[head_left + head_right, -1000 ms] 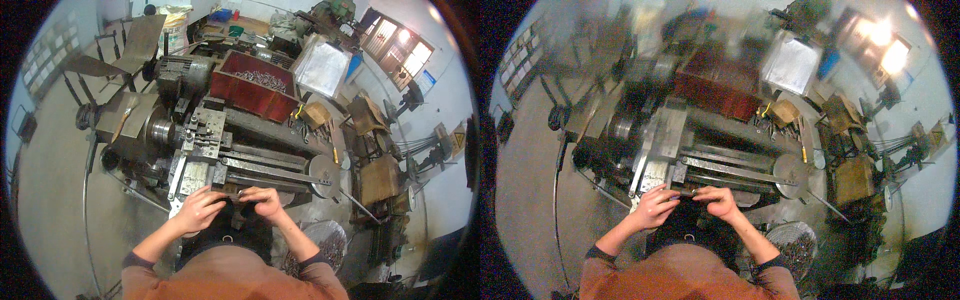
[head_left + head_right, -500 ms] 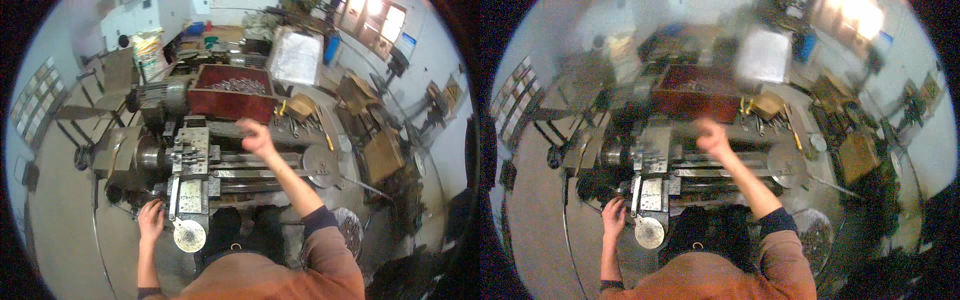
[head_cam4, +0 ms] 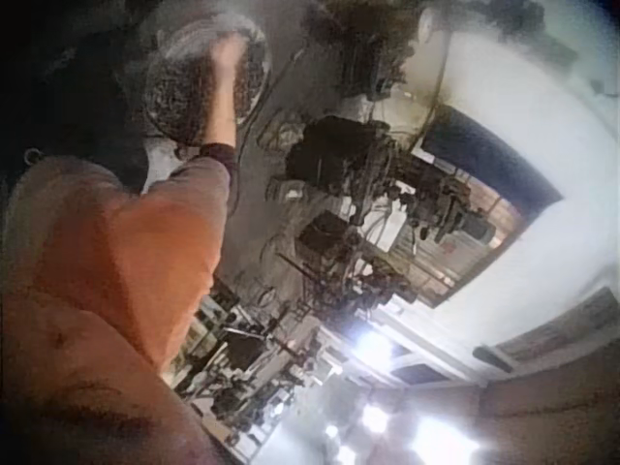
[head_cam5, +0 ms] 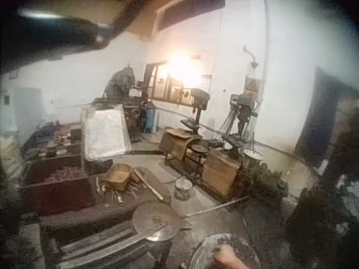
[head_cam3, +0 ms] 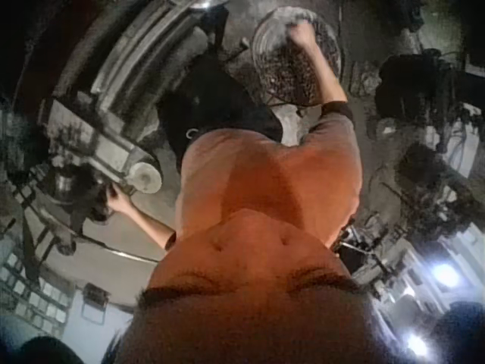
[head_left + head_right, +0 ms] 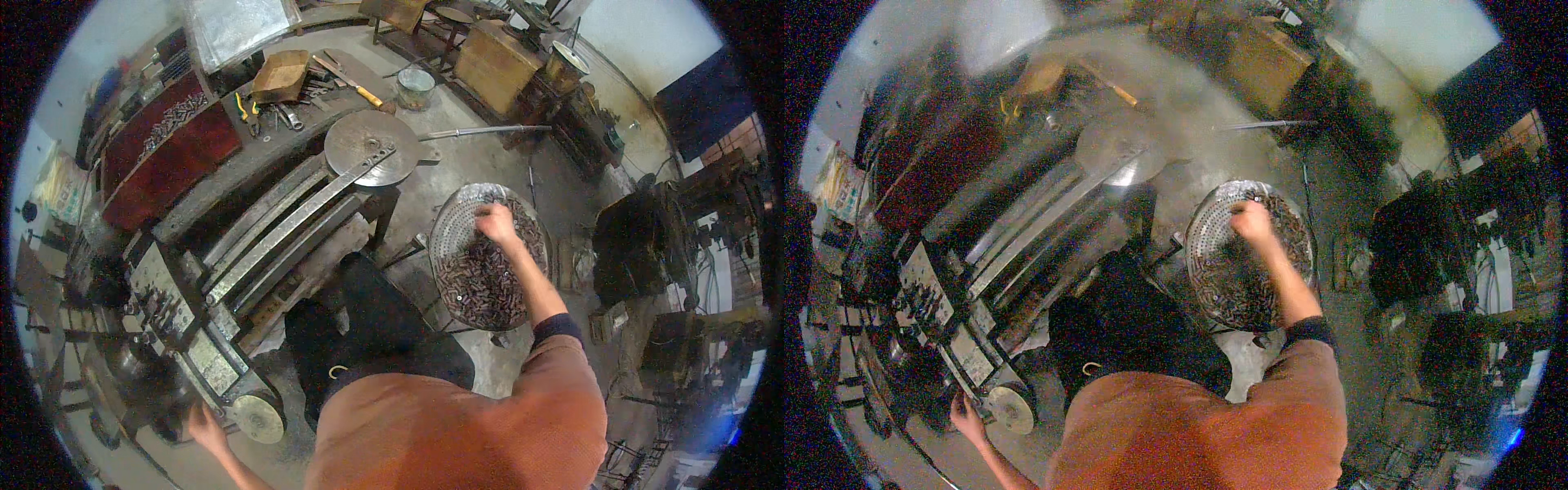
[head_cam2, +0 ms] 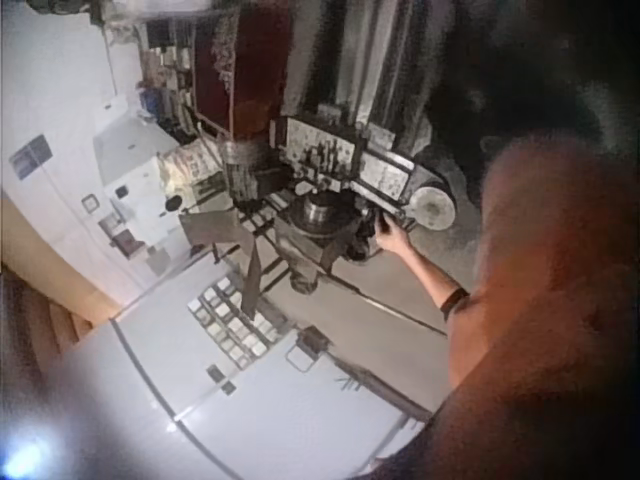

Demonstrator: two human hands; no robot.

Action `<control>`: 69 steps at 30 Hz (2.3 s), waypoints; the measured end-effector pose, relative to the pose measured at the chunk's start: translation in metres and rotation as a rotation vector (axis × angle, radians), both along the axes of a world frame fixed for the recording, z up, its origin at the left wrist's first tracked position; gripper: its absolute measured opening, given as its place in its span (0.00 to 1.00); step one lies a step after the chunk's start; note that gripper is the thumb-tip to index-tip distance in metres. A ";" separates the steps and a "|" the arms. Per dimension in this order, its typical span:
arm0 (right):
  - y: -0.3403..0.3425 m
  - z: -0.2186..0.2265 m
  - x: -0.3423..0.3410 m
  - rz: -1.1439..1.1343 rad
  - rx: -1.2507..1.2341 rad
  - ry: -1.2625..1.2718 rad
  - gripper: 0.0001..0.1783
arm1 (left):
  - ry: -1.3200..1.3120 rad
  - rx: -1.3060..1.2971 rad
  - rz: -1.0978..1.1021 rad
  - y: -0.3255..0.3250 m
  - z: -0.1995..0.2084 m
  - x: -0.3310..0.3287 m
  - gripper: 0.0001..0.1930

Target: The person operates a metal lathe in a workshop, repeatedly loading small cylindrical metal parts into the chuck, machining them, and removing the finished pieces. The person places the finished parts into a metal basket on the floor.

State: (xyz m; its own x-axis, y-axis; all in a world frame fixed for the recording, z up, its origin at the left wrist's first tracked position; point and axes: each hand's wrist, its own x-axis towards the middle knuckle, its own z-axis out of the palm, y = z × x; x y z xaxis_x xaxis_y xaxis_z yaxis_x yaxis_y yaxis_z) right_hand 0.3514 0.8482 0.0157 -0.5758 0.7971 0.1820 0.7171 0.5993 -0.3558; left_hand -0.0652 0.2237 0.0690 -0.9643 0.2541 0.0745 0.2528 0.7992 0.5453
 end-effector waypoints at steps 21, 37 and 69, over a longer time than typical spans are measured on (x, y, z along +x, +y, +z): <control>-0.009 0.008 -0.022 -0.178 -0.441 -0.277 0.20 | -0.097 0.020 -0.071 -0.012 -0.001 -0.007 0.15; -0.242 0.147 -0.262 1.369 -0.630 0.694 0.38 | 0.035 0.503 -0.578 0.195 0.129 0.063 0.10; -0.400 0.208 -0.465 1.735 0.146 0.196 0.19 | -0.065 0.592 0.189 -0.084 0.112 0.082 0.11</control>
